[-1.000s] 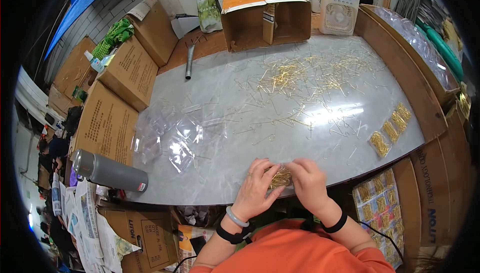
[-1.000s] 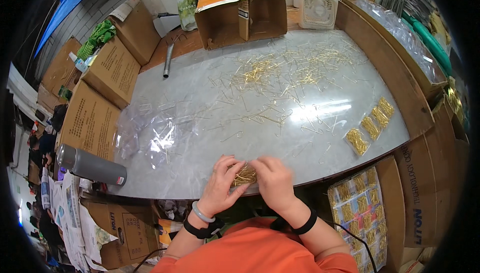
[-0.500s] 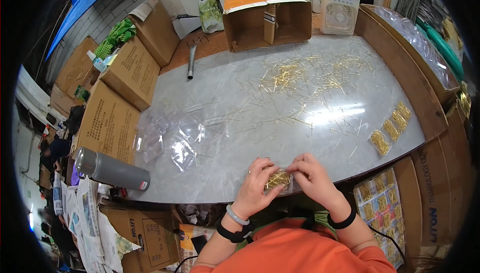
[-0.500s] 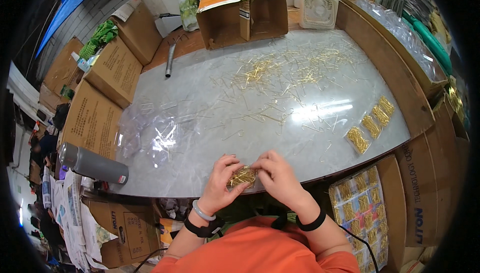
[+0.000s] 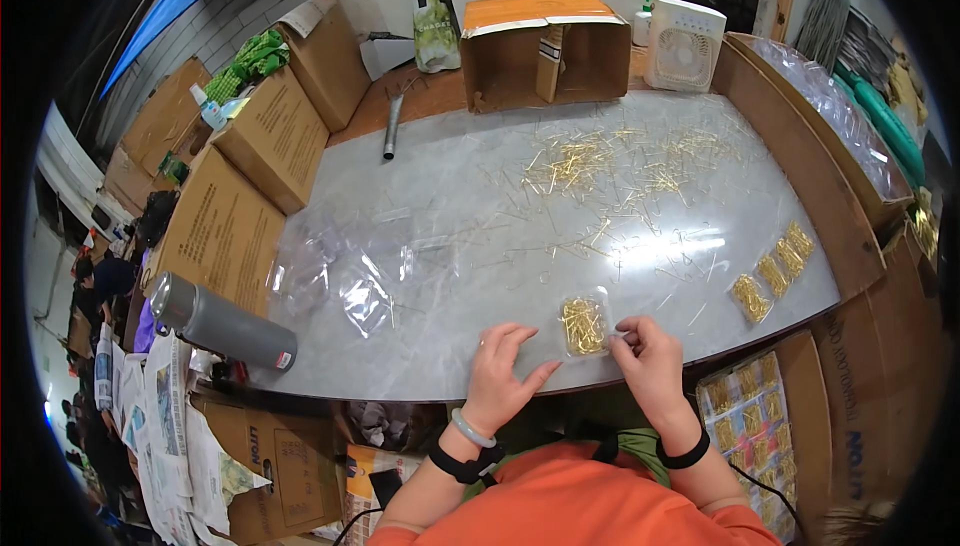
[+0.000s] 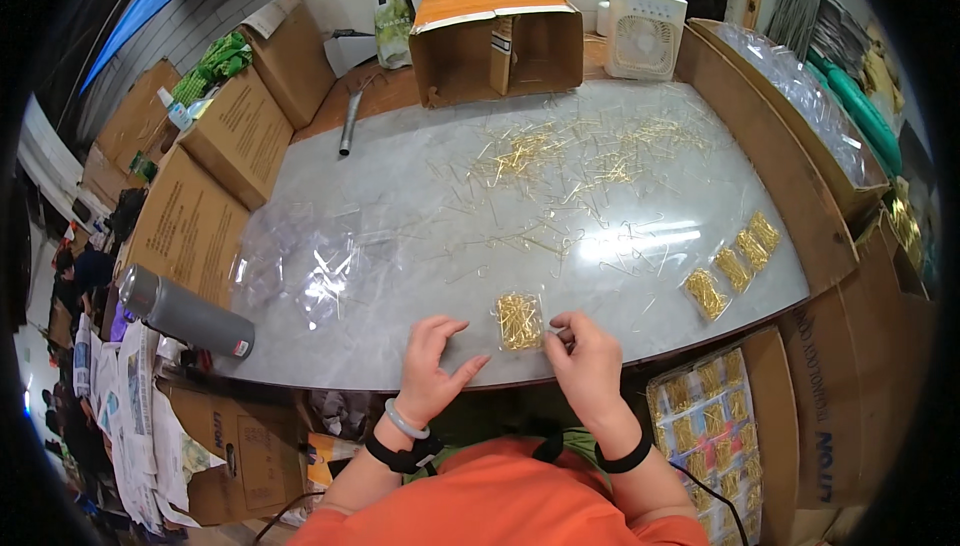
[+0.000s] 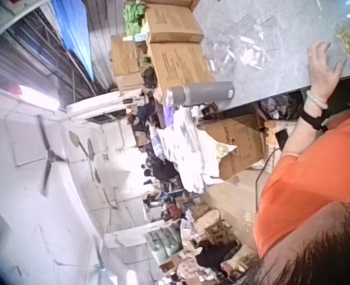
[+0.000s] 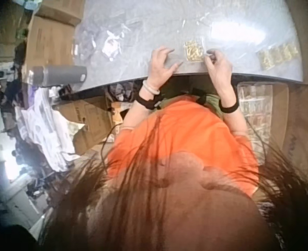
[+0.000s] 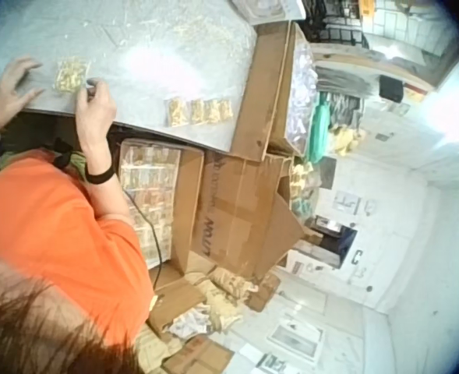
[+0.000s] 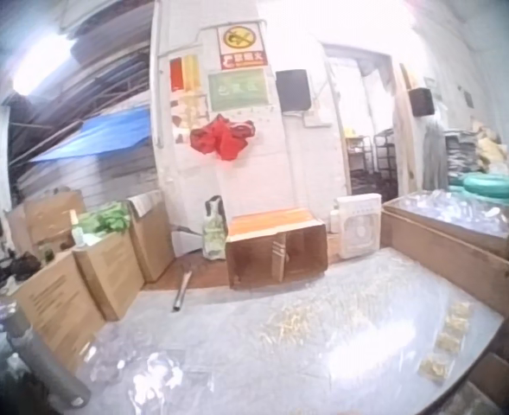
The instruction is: The recorder is counting and packaging small gold-colored metal clips into small plastic bags, then placing the bags into a cardboard box and covering it with a newspaper.
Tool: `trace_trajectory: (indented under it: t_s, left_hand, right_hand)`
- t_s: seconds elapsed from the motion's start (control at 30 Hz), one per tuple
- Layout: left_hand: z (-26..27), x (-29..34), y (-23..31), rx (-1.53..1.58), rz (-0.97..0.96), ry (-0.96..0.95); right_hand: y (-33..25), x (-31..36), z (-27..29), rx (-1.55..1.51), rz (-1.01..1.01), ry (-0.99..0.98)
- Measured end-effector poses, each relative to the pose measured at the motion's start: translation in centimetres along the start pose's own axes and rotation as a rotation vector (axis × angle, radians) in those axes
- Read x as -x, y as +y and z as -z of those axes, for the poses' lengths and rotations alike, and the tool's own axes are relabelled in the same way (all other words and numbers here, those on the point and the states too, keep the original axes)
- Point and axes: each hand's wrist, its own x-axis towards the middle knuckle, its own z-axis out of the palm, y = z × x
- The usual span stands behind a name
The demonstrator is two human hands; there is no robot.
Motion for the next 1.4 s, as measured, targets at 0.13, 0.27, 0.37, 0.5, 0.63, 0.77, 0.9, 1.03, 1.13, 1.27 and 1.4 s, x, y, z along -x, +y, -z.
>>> trace_trajectory:
  t_s: [0.13,0.27,0.37,0.5,0.63,0.77,0.9,1.03,1.13,1.27,1.4]
  left_hand:
    - [-0.4,-0.8,0.5,-0.041,-0.041,-0.033]
    - [-0.3,-1.1,1.4,-0.061,-0.062,-0.085]
    - [-1.0,-1.2,2.2,-0.079,-0.036,-0.088]
    - [-1.9,-2.1,2.5,-0.126,-0.037,-0.056]
    - [-2.3,-2.0,1.9,-0.033,-0.033,0.012]
    - [-2.6,-0.8,1.1,0.016,0.02,-0.008]
    - [-2.3,-1.1,1.3,0.031,-0.032,-0.013]
    - [-2.0,-1.7,1.6,0.056,-0.07,-0.05]
    - [-2.0,-1.7,1.5,0.028,-0.075,-0.086]
    - [-2.1,-1.7,1.3,0.103,-0.008,-0.088]
    - [-2.0,-1.6,1.5,0.124,0.021,-0.046]
  right_hand:
    - [-0.8,3.0,-1.2,-0.343,-0.067,-0.195]
    - [-1.6,1.8,-0.5,-0.191,-0.003,-0.024]
    - [-1.2,-1.4,-0.7,-0.027,0.18,0.102]
    - [-1.4,-3.1,-1.9,-0.033,0.148,0.03]
    - [0.3,-3.4,-3.1,-0.106,0.077,0.009]
    - [0.5,-3.5,-2.4,-0.155,-0.051,-0.077]
    - [1.3,-3.0,-1.6,-0.361,-0.182,-0.173]
    - [1.6,-2.2,-0.8,-0.52,-0.243,-0.164]
    - [0.5,-1.8,-0.4,-0.55,-0.25,-0.12]
    - [-0.1,-1.8,-0.9,-0.192,-0.04,-0.124]
    - [-0.4,-2.1,-0.9,-0.144,0.191,0.003]
